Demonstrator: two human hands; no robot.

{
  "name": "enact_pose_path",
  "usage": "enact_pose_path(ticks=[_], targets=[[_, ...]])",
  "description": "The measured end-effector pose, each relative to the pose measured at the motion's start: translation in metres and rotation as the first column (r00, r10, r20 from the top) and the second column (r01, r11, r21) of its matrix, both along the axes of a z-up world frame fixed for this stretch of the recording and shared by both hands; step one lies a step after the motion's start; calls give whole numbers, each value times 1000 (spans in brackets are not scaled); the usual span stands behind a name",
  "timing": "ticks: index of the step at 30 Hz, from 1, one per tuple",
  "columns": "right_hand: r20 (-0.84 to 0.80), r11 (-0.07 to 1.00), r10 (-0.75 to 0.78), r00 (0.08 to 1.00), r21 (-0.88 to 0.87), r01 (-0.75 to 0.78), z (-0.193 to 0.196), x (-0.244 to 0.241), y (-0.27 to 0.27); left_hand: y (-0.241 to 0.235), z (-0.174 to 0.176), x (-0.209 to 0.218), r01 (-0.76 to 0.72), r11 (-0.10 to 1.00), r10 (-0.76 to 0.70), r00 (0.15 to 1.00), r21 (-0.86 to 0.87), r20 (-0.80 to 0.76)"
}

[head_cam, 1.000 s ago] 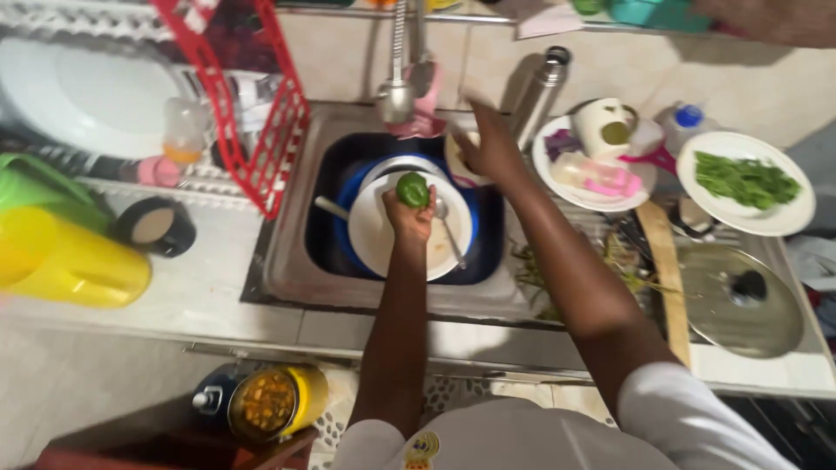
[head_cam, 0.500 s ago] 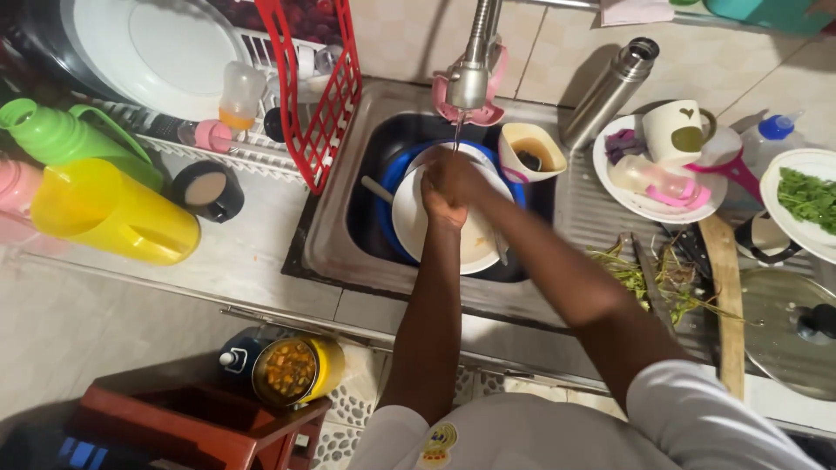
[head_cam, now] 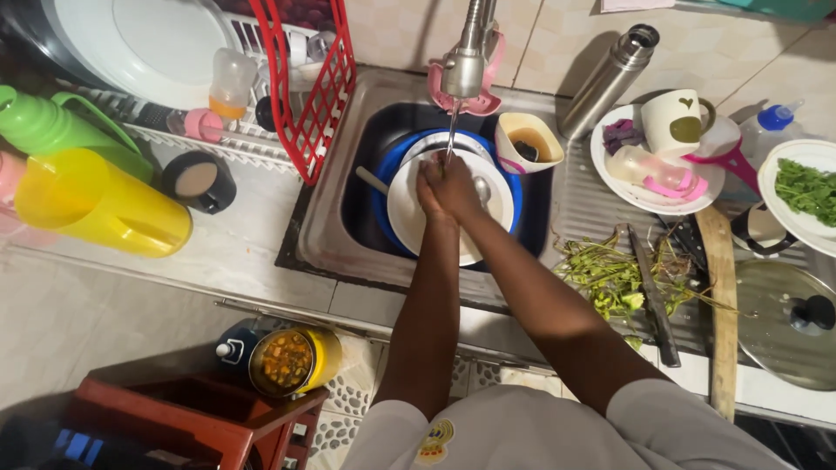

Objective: Washing and chopping green leafy vegetables and a bell pepper in a sink area

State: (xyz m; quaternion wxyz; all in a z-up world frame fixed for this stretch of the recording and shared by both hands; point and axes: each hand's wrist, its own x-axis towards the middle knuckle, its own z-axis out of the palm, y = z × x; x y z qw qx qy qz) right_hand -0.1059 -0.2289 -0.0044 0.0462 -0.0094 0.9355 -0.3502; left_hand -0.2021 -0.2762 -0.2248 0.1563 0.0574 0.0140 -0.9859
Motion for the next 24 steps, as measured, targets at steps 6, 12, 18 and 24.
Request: enact_pose_path(ticks=[6,12,18,24], targets=[[-496,897,362,789,-44,-439,76,61,16,11,3,10,-58,997,54,996,-55,-66],[-389,957,177,904,283,-65,45,-11,32,56,21,20,-134,985,118,982,-111,-147],[-448,894,423,787,346,-284,55,32,20,50,28,39,-235,960,200,955,-150,-220],[-612,824,478,630,64,-563,62,76,26,45,43,48,-313,931,251,922,-187,-295]])
